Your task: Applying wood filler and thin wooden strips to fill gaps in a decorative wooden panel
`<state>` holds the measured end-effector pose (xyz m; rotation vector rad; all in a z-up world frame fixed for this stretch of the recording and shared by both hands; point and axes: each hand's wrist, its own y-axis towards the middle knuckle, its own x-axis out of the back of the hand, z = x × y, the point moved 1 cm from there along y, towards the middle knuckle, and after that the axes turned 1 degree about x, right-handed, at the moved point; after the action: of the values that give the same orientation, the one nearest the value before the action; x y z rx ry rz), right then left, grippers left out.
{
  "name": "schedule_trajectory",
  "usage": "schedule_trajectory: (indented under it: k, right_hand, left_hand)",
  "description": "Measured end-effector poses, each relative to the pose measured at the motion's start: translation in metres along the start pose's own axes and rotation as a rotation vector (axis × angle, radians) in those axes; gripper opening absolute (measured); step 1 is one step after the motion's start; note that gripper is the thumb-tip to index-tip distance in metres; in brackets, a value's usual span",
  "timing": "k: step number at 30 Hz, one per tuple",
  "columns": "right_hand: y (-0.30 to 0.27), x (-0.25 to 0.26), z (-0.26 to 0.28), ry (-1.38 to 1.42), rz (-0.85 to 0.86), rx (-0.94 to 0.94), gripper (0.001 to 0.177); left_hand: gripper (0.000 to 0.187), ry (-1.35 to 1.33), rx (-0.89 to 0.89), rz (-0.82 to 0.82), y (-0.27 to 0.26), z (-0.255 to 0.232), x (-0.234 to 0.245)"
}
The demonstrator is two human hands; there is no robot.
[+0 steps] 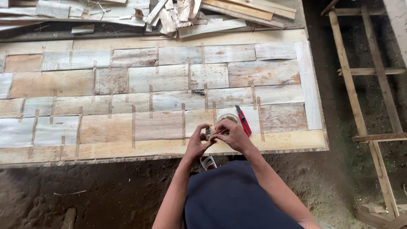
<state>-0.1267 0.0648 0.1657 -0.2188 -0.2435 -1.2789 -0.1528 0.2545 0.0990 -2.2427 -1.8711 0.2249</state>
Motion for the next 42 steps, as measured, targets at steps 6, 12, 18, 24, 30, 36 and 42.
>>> schedule_trajectory:
  k: [6, 12, 18, 24, 30, 36, 42]
  right_hand:
    - [-0.002, -0.008, 0.002, -0.014, -0.017, -0.102, 0.013]
    - [-0.003, -0.014, -0.002, -0.139, -0.048, -0.159, 0.015]
    - [-0.001, -0.003, -0.011, -0.105, -0.118, -0.191, 0.029]
    - [-0.006, 0.003, -0.007, -0.111, -0.131, -0.138, 0.033]
    - [-0.006, 0.007, -0.012, -0.134, -0.154, -0.171, 0.029]
    - [-0.008, 0.011, 0.001, -0.150, -0.143, -0.219, 0.034]
    - [-0.004, 0.010, -0.020, -0.140, -0.234, -0.241, 0.030]
  left_hand:
    - [0.063, 0.082, 0.012, -0.001, -0.001, -0.004, 0.010]
    - [0.048, 0.083, 0.061, 0.015, 0.006, 0.018, 0.002]
    - [0.035, -0.044, -0.019, 0.162, 0.012, 0.022, -0.005]
    - [0.034, -0.039, -0.057, 0.199, 0.026, 0.035, -0.014]
    - [0.031, -0.009, -0.025, 0.213, 0.031, 0.028, -0.017]
    - [0.040, 0.019, -0.010, 0.297, 0.021, -0.014, -0.015]
    - [0.039, 0.094, -0.042, 0.317, 0.031, 0.005, -0.011]
